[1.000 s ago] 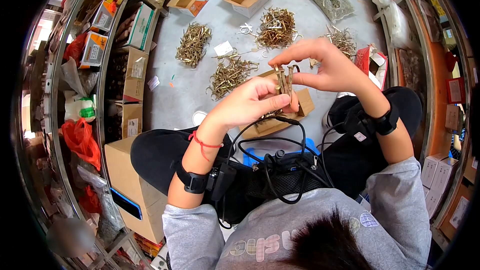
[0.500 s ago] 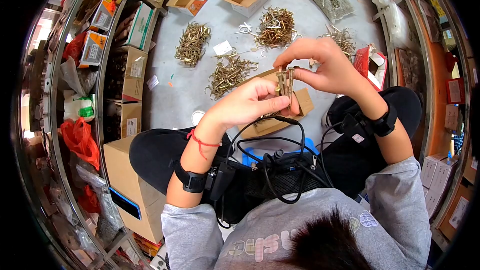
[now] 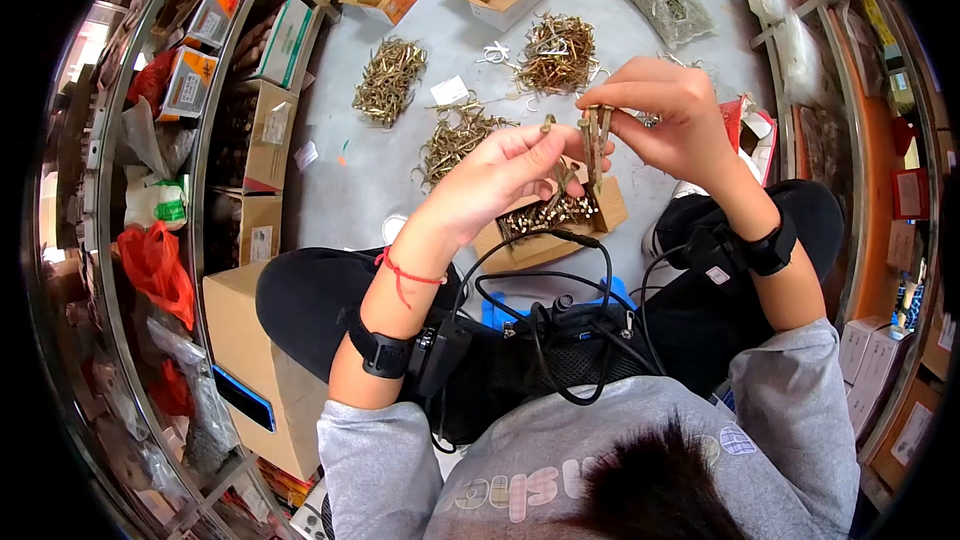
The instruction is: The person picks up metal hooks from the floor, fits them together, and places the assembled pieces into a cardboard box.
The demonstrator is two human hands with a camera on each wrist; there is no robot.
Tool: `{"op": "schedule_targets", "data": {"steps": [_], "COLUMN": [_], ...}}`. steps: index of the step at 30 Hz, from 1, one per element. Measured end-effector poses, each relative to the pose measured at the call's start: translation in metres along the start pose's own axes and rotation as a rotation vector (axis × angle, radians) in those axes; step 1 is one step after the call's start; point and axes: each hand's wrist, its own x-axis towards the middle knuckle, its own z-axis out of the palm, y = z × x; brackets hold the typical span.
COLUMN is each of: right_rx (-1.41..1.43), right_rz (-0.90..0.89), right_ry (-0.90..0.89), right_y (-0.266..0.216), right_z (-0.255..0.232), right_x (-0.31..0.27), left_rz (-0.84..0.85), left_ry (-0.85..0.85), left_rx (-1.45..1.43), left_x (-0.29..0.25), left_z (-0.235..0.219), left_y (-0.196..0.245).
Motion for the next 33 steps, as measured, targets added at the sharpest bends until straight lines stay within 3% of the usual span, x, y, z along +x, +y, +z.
{"op": "schedule_targets", "data": {"steps": [6,15,18,21,25,33], "right_rx": [0.086,0.179,0.156,0.135,0.078,-0.012], "right_rz": [0.062,0.159,0.066,0.083,0.065,0.07], "right_ry": [-0.106,-0.098,-0.174,-0.203,-0.122,0.027], "right_y": [-0.003,-0.003,0.0,-0.002,-0.003,0.0], "right_z": [0.005,0.013,0.012,0.011,0.011,0.0], "right_x": [0.0,-0.002,-0.001,-0.001,-0.003,0.001], "left_rz": [-0.081,-0.104,-0.106,-0.104,-0.102,-0.097], "left_ry": [-0.024,-0.074,-0.096,-0.094,-0.074,0.188], "left_rx": [0.107,0.168,0.164,0.142,0.126,-0.027], "left_x": [-0.002,-0.003,-0.002,-0.002,-0.003,0.001], "left_z": [0.002,0.002,0.001,0.002,0.003,-0.001], "left_y": [0.006,0.005,0.003,0.002,0.004,0.003]}}
